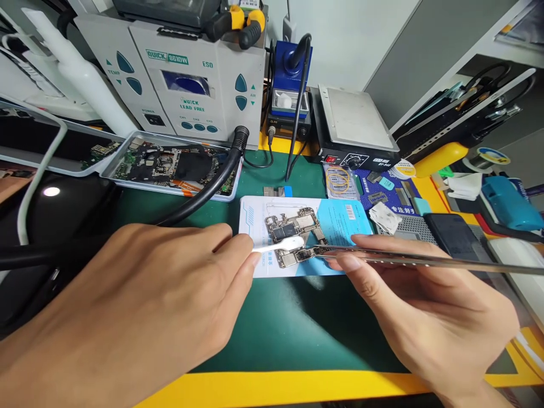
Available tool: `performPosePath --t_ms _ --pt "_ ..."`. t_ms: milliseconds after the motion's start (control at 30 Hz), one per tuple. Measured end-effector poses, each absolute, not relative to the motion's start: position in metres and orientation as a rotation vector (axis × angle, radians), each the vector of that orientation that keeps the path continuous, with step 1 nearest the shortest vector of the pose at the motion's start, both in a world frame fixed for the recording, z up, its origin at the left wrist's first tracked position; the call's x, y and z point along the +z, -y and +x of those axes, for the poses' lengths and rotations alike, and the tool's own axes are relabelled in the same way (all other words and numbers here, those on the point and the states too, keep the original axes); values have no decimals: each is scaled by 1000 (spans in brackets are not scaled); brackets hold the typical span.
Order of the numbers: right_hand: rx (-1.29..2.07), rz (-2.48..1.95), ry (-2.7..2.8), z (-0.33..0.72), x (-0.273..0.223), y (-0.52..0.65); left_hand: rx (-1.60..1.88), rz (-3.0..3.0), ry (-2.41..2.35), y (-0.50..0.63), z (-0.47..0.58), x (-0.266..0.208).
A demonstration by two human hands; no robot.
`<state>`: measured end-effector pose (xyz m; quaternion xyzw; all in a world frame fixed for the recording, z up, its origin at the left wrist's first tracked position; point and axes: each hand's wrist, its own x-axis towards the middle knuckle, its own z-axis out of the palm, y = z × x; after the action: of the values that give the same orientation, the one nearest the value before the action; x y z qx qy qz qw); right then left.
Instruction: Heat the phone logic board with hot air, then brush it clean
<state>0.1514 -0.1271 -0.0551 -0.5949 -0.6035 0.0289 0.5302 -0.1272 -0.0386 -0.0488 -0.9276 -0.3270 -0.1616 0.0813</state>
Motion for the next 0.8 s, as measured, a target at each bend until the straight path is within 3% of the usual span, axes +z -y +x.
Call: performPosePath --t_ms 300,800 --pt "47 -1480 1452 156 -53 133 -487 -2758 945 39 -124 -49" --pt "-138 -1221 2187 169 -45 134 -482 -2783 995 41 -126 -51"
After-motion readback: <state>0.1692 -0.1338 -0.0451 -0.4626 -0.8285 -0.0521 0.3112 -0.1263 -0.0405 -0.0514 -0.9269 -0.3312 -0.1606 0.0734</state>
